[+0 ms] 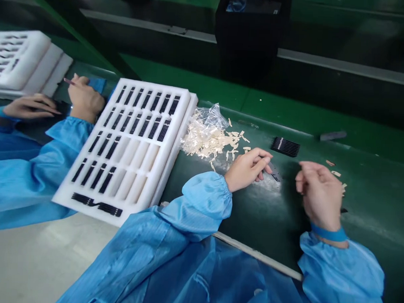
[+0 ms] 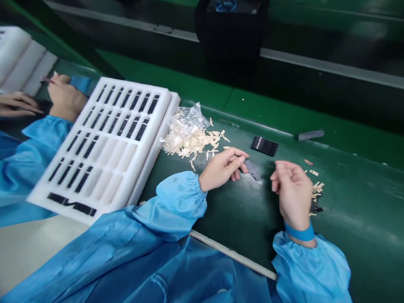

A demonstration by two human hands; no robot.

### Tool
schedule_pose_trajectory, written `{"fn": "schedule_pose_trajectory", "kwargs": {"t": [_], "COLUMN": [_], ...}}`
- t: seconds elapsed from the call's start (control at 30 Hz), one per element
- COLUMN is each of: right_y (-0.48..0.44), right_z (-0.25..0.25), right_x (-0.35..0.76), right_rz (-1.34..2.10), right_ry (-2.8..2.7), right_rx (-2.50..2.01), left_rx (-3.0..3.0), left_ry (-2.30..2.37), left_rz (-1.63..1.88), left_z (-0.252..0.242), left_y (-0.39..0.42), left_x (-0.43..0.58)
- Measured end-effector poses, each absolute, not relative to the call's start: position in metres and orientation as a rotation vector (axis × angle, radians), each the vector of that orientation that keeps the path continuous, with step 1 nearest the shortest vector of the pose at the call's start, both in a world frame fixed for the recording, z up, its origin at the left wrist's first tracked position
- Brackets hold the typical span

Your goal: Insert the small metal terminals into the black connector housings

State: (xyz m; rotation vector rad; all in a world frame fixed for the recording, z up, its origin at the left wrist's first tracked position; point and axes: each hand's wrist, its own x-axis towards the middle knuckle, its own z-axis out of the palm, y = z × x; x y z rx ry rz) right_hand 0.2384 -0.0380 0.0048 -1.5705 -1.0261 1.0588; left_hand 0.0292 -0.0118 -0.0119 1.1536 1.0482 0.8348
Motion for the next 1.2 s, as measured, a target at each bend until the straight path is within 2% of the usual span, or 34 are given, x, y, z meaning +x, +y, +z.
{"fn": "schedule_pose_trajectory", "kwargs": {"t": [0.13,0.2,0.37,0.53,0.6,0.7,0.87,1.2], "right_y": [-0.047,-0.049,-0.049,-0.042,-0.038,-0.032,-0.034,-0.050], "right_z": [-0.006,-0.008,-0.005,0.008,0.014,0.018,0.014,0.015], "right_x": [0.228,0.227,0.230,0.239,0.252,0.283,0.321,0.334], "right_rz": [0.674,0.610,0.870,1.090,0.998,0.685,0.451,0.498], "right_ry": [-1.777,-1.942,-1.878,-1.600,-1.461,-1.357,-1.720,-2.094], "right_rx": [-1.717,-1.694,-1.623,-1.601,-1.640,-1.775,-1.959,-1.999], "left_rx": [1.267,1.448,1.895,1.893,1.770,1.606,1.524,1.495], "left_ry": [1.131,1.189,1.059,1.093,1.136,1.160,1.167,1.186], "left_rz": [0.887,0.919,0.744,0.594,0.593,0.609,0.634,0.616], "left_z": [-0.009,-0.008,-0.009,-0.010,-0.009,-0.008,-0.008,-0.012], "left_y": [-0.012,-0.013,-0.014,-0.017,-0.019,-0.020,-0.018,-0.019], "left_x": [0.027,0.025,0.022,0.023,0.023,0.024,0.026,0.026]}}
